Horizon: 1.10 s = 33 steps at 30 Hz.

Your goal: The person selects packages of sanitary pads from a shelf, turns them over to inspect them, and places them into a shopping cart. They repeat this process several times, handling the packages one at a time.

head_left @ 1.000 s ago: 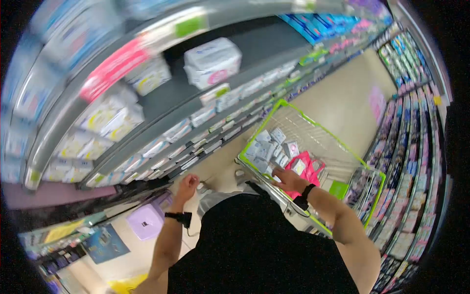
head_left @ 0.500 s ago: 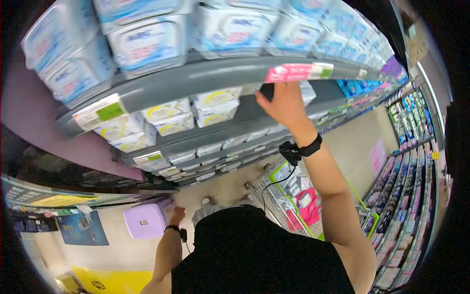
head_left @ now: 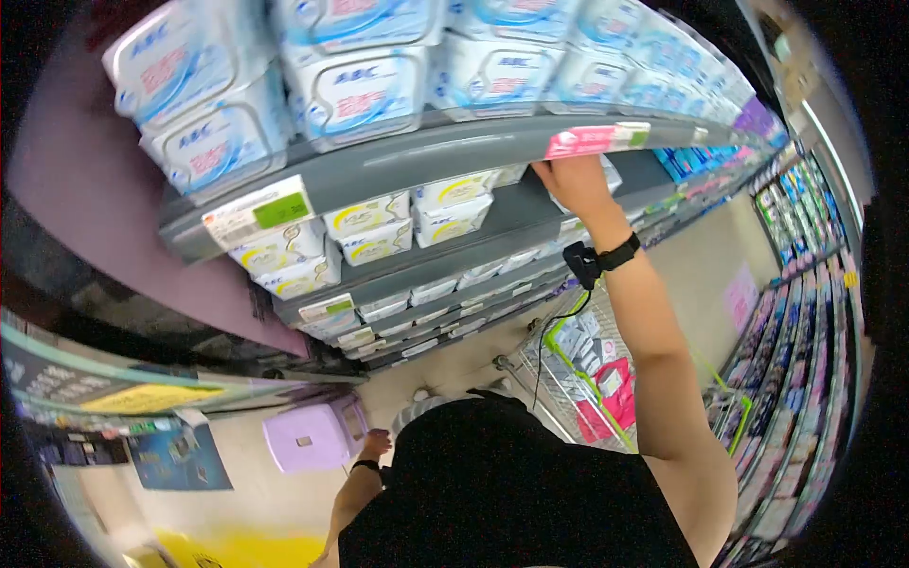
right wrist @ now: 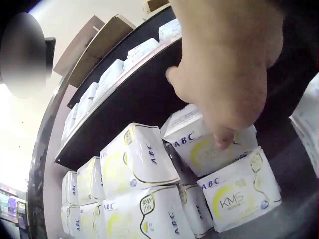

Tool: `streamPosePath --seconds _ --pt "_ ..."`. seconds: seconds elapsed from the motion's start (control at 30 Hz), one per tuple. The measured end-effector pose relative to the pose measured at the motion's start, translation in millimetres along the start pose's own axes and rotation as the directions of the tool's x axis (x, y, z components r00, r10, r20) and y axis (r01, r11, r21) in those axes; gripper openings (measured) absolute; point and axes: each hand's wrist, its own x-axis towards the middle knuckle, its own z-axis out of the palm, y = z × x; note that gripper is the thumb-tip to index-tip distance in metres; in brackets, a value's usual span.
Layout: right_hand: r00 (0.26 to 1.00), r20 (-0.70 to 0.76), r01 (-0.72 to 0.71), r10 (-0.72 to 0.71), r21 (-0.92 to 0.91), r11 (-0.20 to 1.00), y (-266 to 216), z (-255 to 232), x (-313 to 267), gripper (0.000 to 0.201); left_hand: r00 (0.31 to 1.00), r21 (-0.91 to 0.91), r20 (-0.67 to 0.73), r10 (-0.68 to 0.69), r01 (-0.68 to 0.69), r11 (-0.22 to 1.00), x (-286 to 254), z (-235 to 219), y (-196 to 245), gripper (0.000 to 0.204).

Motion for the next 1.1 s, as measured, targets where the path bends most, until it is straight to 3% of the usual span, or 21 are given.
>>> streamPosePath --seconds 0.03,0.1,0.2,0.23,0.37,0.4,0.43,0.53,0.57,0.6,0.67,0.7,0.77,0.8,0.83,0.87,0.9,0.93,1.0,1.07,1.1 --pt "0.994 -0.107 0.024 -0.026 -0.017 1.0 -3 -1 -3 0.038 0.92 0.183 0.007 0.391 -0.386 0.904 19 6 -3 0.014" --pt "0.974 -0.224 0.0 -0.028 -0.125 0.992 -10 -1 -15 0.057 0.754 0.181 0.2 0.625 -0.656 0.733 56 11 8 0.016" --pt "0.981 -0.074 -0.189 0.181 -0.117 0.975 -33 -36 -30 0.068 0.837 -0.187 0.365 0.407 -0.362 0.913 105 5 42 0.012" --pt "0.972 -0.119 -0.215 0.203 -0.097 0.972 -43 -51 -33 0.072 0.868 -0.369 0.355 0.346 -0.21 0.905 118 5 61 0.012" --pt "0.951 -0.201 -0.239 0.234 -0.004 0.971 -56 -61 -55 0.067 0.947 0.102 0.317 0.042 -0.078 0.992 152 18 95 0.017" --pt "0.946 -0.209 -0.247 0.248 0.03 0.969 -56 -61 -57 0.067 0.945 0.204 0.326 0.002 -0.072 0.976 146 19 110 0.02" --pt "0.939 -0.227 -0.25 0.258 0.067 0.966 -56 -62 -59 0.068 0.871 0.151 0.468 -0.151 0.089 0.984 140 5 127 0.02" --pt "0.919 -0.251 -0.26 0.305 0.197 0.945 -66 -74 -77 0.068 0.725 0.292 0.682 0.092 -0.385 0.875 149 21 86 0.021" --pt "0.914 -0.232 -0.279 0.331 0.23 0.932 -69 -77 -88 0.071 0.74 -0.178 0.666 -0.095 0.281 0.943 133 18 85 0.024" --pt "0.911 -0.212 -0.297 0.355 0.261 0.919 -72 -80 -99 0.072 0.815 -0.044 0.577 0.048 -0.028 0.999 120 35 91 0.024" --pt "0.904 -0.167 -0.328 0.394 0.32 0.889 -77 -89 -126 0.072 0.798 0.302 0.461 0.389 -0.553 0.776 101 65 93 0.024" --pt "0.911 -0.128 -0.324 0.393 0.372 0.87 -80 -96 -143 0.072 0.819 0.305 0.446 0.36 -0.517 0.8 82 65 138 0.022" --pt "0.907 0.001 -0.364 0.421 0.507 0.781 -84 -106 -182 0.071 0.859 0.306 0.416 0.299 -0.442 0.843 18 60 289 0.022" --pt "0.903 0.069 -0.385 0.423 0.565 0.73 -84 -110 -203 0.071 0.717 0.28 0.358 0.598 -0.694 0.664 10 55 334 0.023" --pt "0.899 0.121 -0.407 0.421 0.585 0.702 -84 -114 -226 0.072 0.494 0.335 0.259 0.83 -0.852 0.403 1 50 379 0.025" --pt "0.894 0.18 -0.43 0.411 0.605 0.67 -84 -116 -251 0.073 0.453 0.427 0.195 0.87 -0.838 0.34 -3 43 418 0.03" --pt "0.887 0.241 -0.452 0.394 0.628 0.633 -86 -119 -275 0.074 0.295 0.479 0.231 0.927 -0.864 0.156 -5 27 464 0.034" --pt "0.879 0.272 -0.471 0.393 0.631 0.617 -87 -121 -296 0.076 0.241 0.615 0.18 0.954 -0.784 0.082 -15 19 508 0.04" --pt "0.864 0.322 -0.499 0.386 0.64 0.584 -91 -128 -331 0.078 -0.001 0.751 0.122 0.993 -0.654 -0.093 -28 4 582 0.05" --pt "0.862 0.334 -0.503 0.381 0.656 0.563 -94 -144 -355 0.078 -0.063 0.824 0.111 0.992 -0.552 -0.127 -35 3 633 0.055" --pt "0.861 0.333 -0.504 0.384 0.66 0.557 -94 -152 -366 0.078 -0.034 0.841 0.121 0.992 -0.528 -0.12 -34 3 645 0.056"
